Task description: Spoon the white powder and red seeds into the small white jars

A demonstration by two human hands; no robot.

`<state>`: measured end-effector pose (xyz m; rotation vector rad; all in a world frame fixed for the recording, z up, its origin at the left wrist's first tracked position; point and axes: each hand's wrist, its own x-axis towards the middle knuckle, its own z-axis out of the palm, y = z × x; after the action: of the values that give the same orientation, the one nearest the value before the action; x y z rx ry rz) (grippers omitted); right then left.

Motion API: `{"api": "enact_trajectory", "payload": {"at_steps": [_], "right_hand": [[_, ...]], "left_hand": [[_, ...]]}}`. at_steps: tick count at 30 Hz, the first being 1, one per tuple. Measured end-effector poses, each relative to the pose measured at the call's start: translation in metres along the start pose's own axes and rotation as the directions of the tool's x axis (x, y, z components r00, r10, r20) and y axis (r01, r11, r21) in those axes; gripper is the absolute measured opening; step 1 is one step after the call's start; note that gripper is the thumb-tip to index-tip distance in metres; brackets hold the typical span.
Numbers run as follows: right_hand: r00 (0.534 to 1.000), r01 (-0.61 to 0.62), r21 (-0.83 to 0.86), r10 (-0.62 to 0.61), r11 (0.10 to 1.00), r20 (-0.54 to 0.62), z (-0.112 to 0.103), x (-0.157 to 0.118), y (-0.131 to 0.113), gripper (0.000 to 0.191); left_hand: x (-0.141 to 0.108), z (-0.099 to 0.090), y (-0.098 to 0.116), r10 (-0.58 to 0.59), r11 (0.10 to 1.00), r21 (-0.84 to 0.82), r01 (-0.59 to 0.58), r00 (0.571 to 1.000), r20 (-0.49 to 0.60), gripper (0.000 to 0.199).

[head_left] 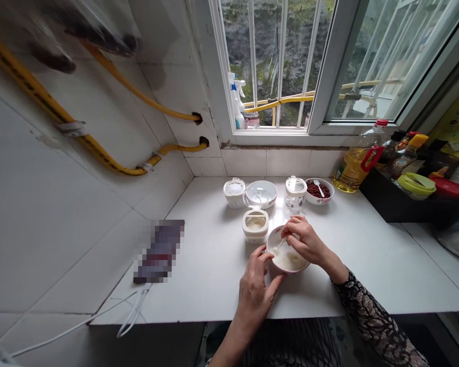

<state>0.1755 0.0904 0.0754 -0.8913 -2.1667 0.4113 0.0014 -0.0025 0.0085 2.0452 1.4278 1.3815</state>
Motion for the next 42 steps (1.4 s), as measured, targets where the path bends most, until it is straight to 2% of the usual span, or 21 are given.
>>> {"api": "enact_trajectory", "payload": {"at_steps": [2, 4, 7, 10, 13, 18, 32, 35, 38, 40, 42], "right_hand": [[0.993, -0.110, 0.078, 0.113, 0.991, -0.030, 0.000, 0.000, 0.000, 0.022], [0.965, -0.243, 0.172, 0.256, 0.955, -0.058, -0.004, 0.001, 0.002, 0.020], [0.888, -0.413, 0.358, 0.458, 0.838, -0.048, -0.011, 0.002, 0.007, 0.016], [0.827, -0.468, 0.499, 0.561, 0.729, -0.044, -0.017, 0.004, 0.009, 0.014], [0.796, -0.469, 0.571, 0.602, 0.673, -0.056, -0.020, 0.006, 0.009, 0.013], [0.774, -0.473, 0.633, 0.633, 0.613, -0.034, -0.021, 0.008, 0.007, 0.013], [0.747, -0.488, 0.665, 0.664, 0.566, -0.017, -0.020, 0.007, 0.012, 0.011], [0.763, -0.450, 0.665, 0.644, 0.596, -0.060, -0.016, 0.009, 0.012, 0.011], [0.817, -0.345, 0.586, 0.542, 0.733, -0.196, -0.009, 0.012, 0.006, 0.015], [0.865, -0.241, 0.425, 0.392, 0.872, -0.314, -0.002, 0.013, 0.000, 0.014], [0.925, -0.093, 0.182, 0.153, 0.979, -0.349, 0.003, 0.015, -0.005, 0.012]], "left_hand": [[0.000, 0.000, 0.000, 0.003, 1.000, -0.001, -0.003, 1.000, 0.000, 0.031], [0.000, 0.000, 0.000, 0.002, 1.000, -0.009, -0.002, 1.000, 0.001, 0.031], [0.000, 0.000, 0.000, -0.005, 1.000, -0.021, 0.005, 1.000, 0.006, 0.031], [0.000, 0.000, 0.000, 0.002, 1.000, -0.027, -0.002, 1.000, 0.000, 0.031], [0.001, 0.000, 0.000, 0.014, 1.000, -0.022, -0.014, 1.000, 0.002, 0.032], [0.001, 0.000, -0.001, 0.029, 0.999, -0.022, -0.029, 1.000, 0.012, 0.037], [-0.001, 0.002, -0.002, 0.026, 1.000, -0.010, -0.026, 1.000, 0.015, 0.038], [-0.001, 0.002, -0.003, 0.037, 0.999, 0.004, -0.037, 0.999, 0.006, 0.037], [-0.001, 0.003, -0.002, 0.035, 0.999, 0.011, -0.035, 0.999, 0.007, 0.037], [-0.001, 0.003, -0.002, 0.033, 0.999, 0.011, -0.033, 0.999, 0.010, 0.037], [-0.001, 0.003, -0.002, 0.034, 0.999, 0.010, -0.034, 0.999, 0.011, 0.038]]}}
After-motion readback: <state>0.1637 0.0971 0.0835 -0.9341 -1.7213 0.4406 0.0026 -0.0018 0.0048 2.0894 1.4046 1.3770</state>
